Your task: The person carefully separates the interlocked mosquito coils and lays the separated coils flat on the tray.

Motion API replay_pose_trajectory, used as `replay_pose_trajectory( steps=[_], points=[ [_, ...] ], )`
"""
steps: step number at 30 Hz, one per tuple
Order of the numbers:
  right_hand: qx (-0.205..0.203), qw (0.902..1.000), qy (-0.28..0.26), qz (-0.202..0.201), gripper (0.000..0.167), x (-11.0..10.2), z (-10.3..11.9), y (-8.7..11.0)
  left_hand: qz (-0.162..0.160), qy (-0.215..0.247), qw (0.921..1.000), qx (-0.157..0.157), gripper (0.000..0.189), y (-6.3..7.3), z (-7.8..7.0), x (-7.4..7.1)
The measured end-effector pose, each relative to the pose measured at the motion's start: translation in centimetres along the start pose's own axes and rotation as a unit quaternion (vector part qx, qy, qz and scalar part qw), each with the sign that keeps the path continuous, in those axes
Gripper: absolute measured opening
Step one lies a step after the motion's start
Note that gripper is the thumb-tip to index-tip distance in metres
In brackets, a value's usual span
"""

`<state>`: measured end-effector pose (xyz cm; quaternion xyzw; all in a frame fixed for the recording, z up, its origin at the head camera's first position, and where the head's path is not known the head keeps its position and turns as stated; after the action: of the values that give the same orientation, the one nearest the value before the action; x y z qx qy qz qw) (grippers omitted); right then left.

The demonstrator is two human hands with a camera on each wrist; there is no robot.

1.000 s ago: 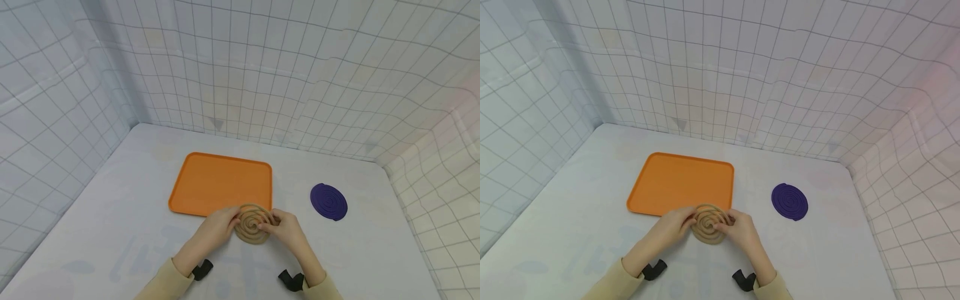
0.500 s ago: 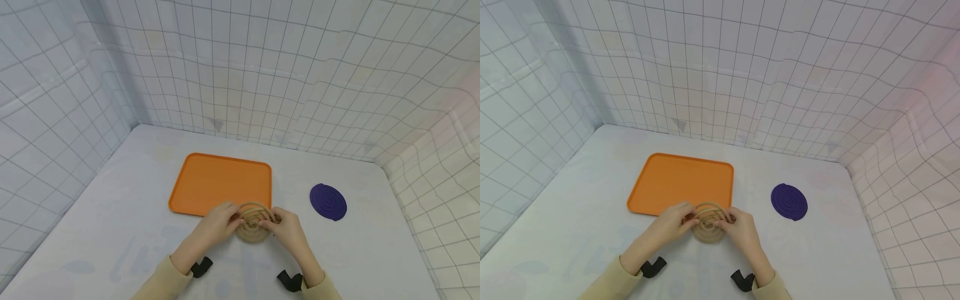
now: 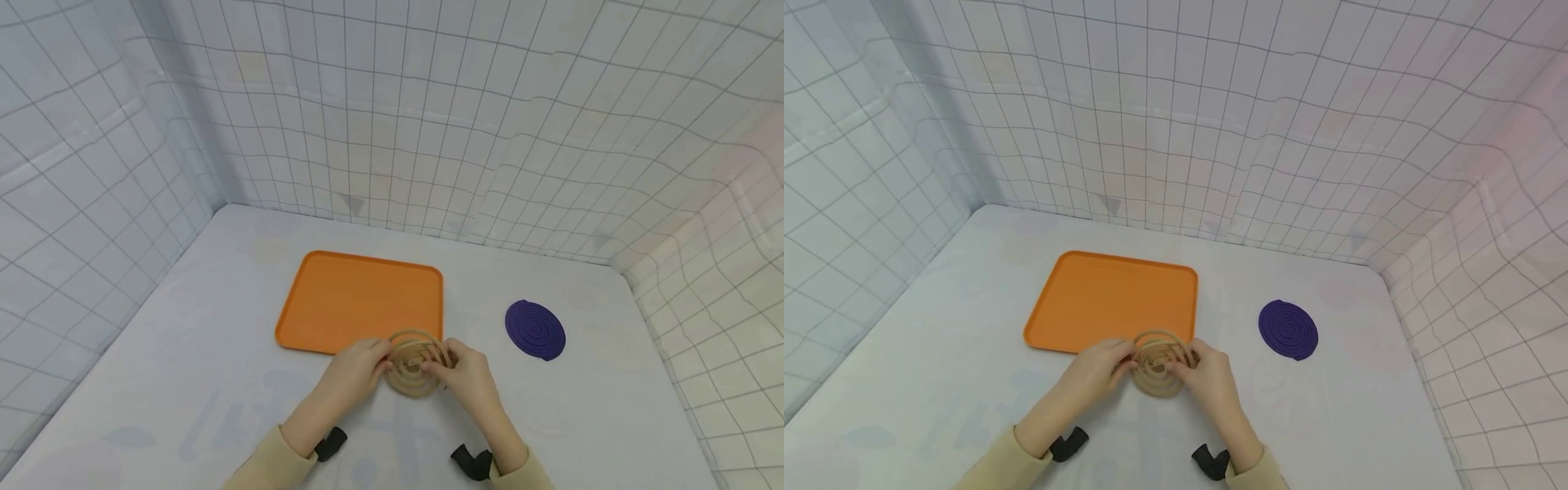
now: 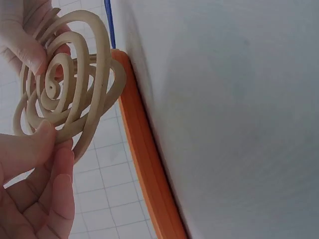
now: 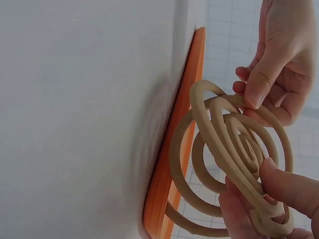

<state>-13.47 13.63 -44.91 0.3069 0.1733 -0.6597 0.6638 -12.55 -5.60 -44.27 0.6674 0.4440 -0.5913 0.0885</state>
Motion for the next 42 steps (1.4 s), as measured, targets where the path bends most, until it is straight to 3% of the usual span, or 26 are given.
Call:
replay_pose_trajectory(
  steps=[5, 7, 9, 12, 15, 18, 21, 23, 25, 32, 38, 42],
  points=[
    [-0.031, 0.9982, 0.015, -0.050, 0.025, 0.0, 0.6, 0.3, -0.001, -0.020, 0.9996, 0.018, 0.012, -0.4, -0.6, -0.2],
    [-0.030, 0.9981, 0.007, -0.054, 0.023, 0.0, 0.7, 0.2, 0.005, 0.011, 0.9999, -0.008, 0.011, -0.3, -0.4, -0.1],
    [-0.023, 0.9985, -0.002, -0.049, 0.021, 0.0, 0.6, 0.1, 0.009, 0.061, 0.9966, -0.055, 0.010, -0.2, 0.1, 0.2],
    [-0.010, 0.9994, -0.017, -0.029, 0.022, 0.1, 0.4, -0.2, -0.002, 0.138, 0.9810, -0.136, 0.014, 0.2, 1.0, 0.7],
    [0.001, 0.9996, -0.025, -0.017, 0.023, 0.3, 0.3, -0.4, -0.022, 0.171, 0.9686, -0.179, 0.021, 0.4, 1.6, 0.8],
    [0.002, 0.9995, -0.028, -0.013, 0.024, 0.5, 0.3, -0.5, -0.029, 0.211, 0.9568, -0.198, 0.035, 0.5, 2.1, 0.7],
    [-0.006, 0.9997, -0.023, -0.005, 0.020, 0.6, 0.4, -0.5, -0.015, 0.294, 0.9356, -0.195, 0.044, 0.5, 2.8, 0.6],
    [-0.010, 0.9998, -0.018, 0.005, 0.019, 0.8, 0.3, -0.5, 0.001, 0.344, 0.9209, -0.184, 0.040, 0.4, 3.0, 0.7],
    [-0.013, 0.9998, -0.011, 0.012, 0.020, 0.9, 0.3, -0.4, 0.012, 0.368, 0.9151, -0.164, 0.032, 0.2, 3.2, 0.8],
    [-0.027, 0.9995, -0.004, 0.016, 0.017, 1.0, 0.6, -0.6, 0.000, 0.342, 0.9265, -0.158, 0.018, 0.0, 3.2, 0.6],
    [-0.021, 0.9996, -0.001, 0.018, 0.016, 0.9, 0.5, -0.9, -0.008, 0.323, 0.9395, -0.115, 0.021, -0.2, 3.1, 0.6],
    [-0.018, 0.9995, -0.003, 0.026, 0.017, 1.0, 0.5, -1.1, -0.010, 0.324, 0.9411, -0.096, 0.022, -0.2, 3.1, 0.6]
  ],
)
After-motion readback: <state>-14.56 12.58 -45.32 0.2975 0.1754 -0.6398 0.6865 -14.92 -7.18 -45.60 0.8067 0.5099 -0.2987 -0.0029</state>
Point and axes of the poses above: each hand's wrist, its own y-axis away from the middle knuckle, its own x-axis out of the palm, z = x × y, the point moved 4 cm from there along -y, towards the middle knuckle, and after that the axes turned 14 degrees about x, right-handed, at the moved point
